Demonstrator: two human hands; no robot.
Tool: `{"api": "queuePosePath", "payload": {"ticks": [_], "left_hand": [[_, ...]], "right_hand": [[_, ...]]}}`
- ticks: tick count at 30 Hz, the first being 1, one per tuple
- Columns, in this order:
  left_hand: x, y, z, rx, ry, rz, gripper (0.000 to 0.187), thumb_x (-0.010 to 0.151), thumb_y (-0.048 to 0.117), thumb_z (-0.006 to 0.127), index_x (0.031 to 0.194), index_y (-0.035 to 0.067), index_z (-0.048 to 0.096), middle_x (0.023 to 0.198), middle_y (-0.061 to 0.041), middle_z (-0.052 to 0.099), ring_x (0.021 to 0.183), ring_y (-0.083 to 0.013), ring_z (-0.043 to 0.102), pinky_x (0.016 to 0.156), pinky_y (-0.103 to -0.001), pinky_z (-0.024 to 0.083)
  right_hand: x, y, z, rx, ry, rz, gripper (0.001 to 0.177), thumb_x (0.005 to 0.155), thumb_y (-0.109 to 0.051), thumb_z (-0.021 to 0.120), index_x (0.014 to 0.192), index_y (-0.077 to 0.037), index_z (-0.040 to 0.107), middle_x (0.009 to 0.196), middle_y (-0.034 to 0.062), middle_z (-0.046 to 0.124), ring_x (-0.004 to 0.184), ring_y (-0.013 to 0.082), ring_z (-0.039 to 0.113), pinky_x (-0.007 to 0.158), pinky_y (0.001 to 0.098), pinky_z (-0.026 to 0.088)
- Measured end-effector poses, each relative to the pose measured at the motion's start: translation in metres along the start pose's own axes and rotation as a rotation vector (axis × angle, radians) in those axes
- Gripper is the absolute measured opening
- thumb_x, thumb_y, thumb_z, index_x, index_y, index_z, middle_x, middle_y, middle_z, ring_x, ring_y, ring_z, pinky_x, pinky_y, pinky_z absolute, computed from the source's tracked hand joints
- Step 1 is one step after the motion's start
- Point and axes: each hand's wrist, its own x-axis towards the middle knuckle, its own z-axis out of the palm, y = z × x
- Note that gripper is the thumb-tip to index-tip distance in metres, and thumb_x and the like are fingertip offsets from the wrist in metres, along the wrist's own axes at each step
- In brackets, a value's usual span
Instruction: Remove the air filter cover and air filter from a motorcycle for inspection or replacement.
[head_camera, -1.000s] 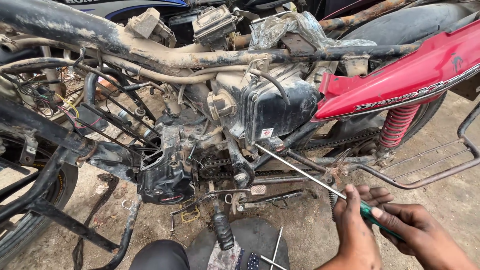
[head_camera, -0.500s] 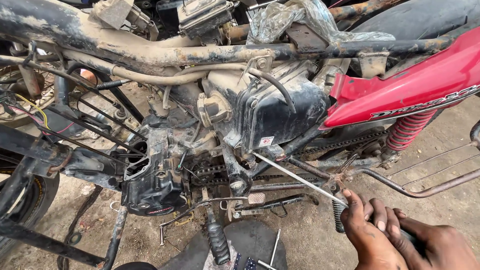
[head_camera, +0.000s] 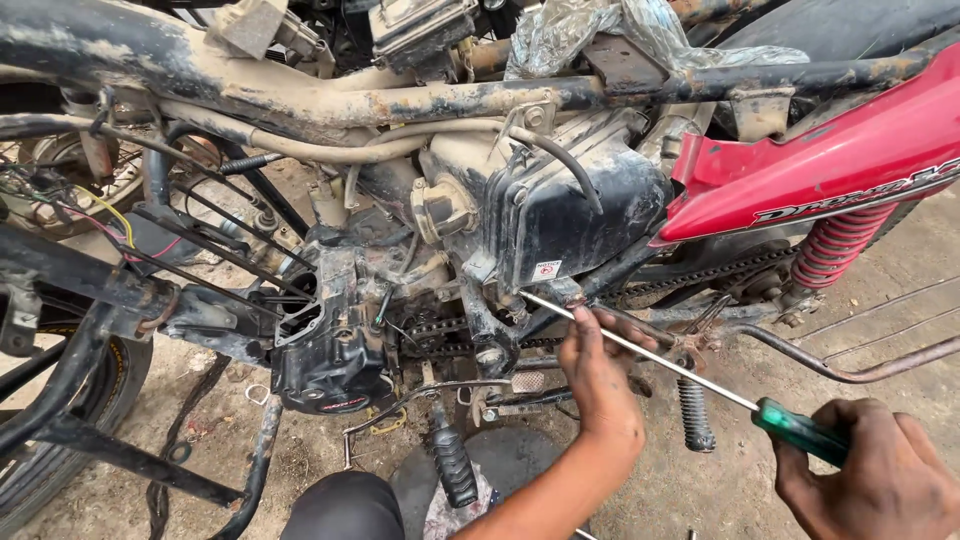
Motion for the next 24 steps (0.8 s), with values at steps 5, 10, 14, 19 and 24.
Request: {"api": "queuePosePath", "payload": {"ticks": [5, 10, 14, 19, 24], "left_hand": [[0.025, 0.025, -0.033, 0.15, -0.054, -0.041, 0.03, 0.105, 0.03, 0.06, 0.093, 0.003, 0.063, 0.079, -0.007, 0.067, 0.068, -0.0166, 0.066, 0.064, -0.032, 0.057], [0.049, 0.058, -0.06, 0.32, -0.28, -0.269, 0.021, 0.097, 0.015, 0.069, 0.104, -0.004, 0.07, 0.09, -0.013, 0.075, 0.075, -0.0206, 0.074, 0.069, -0.032, 0.064], [0.046, 0.061, -0.057, 0.305, -0.284, -0.287, 0.019, 0.093, 0.009, 0.072, 0.105, -0.005, 0.07, 0.092, -0.015, 0.077, 0.077, -0.0226, 0.076, 0.071, -0.032, 0.066], [0.028, 0.057, -0.043, 0.217, -0.223, -0.236, 0.015, 0.091, 0.008, 0.076, 0.098, -0.002, 0.068, 0.088, -0.014, 0.075, 0.074, -0.021, 0.075, 0.064, -0.029, 0.064], [0.022, 0.051, -0.038, 0.214, -0.184, -0.193, 0.013, 0.089, 0.005, 0.076, 0.096, -0.002, 0.068, 0.086, -0.013, 0.075, 0.071, -0.0191, 0.075, 0.061, -0.028, 0.064]], "right_hand": [[0.049, -0.059, -0.051, -0.231, -0.528, 0.114, 0.036, 0.083, -0.057, 0.074, 0.104, -0.028, 0.074, 0.081, -0.0052, 0.073, 0.068, 0.0196, 0.074, 0.063, 0.0355, 0.056], [0.072, -0.066, -0.019, 0.218, -0.715, 0.093, 0.025, 0.087, -0.043, 0.07, 0.1, -0.023, 0.08, 0.069, 0.0102, 0.076, 0.064, 0.0322, 0.075, 0.066, 0.0474, 0.057], [0.075, -0.089, -0.042, -0.005, -0.665, 0.063, 0.021, 0.087, -0.042, 0.07, 0.099, -0.03, 0.083, 0.075, 0.0115, 0.075, 0.072, 0.0346, 0.072, 0.069, 0.0494, 0.057], [0.069, -0.096, -0.051, -0.243, -0.404, -0.165, 0.022, 0.086, -0.036, 0.065, 0.08, -0.017, 0.074, 0.073, 0.0077, 0.069, 0.072, 0.0319, 0.07, 0.064, 0.0492, 0.056], [0.057, -0.096, -0.035, -0.247, -0.304, -0.265, 0.02, 0.079, -0.034, 0.068, 0.076, -0.014, 0.069, 0.071, 0.0077, 0.067, 0.077, 0.0328, 0.07, 0.063, 0.0501, 0.055]]}}
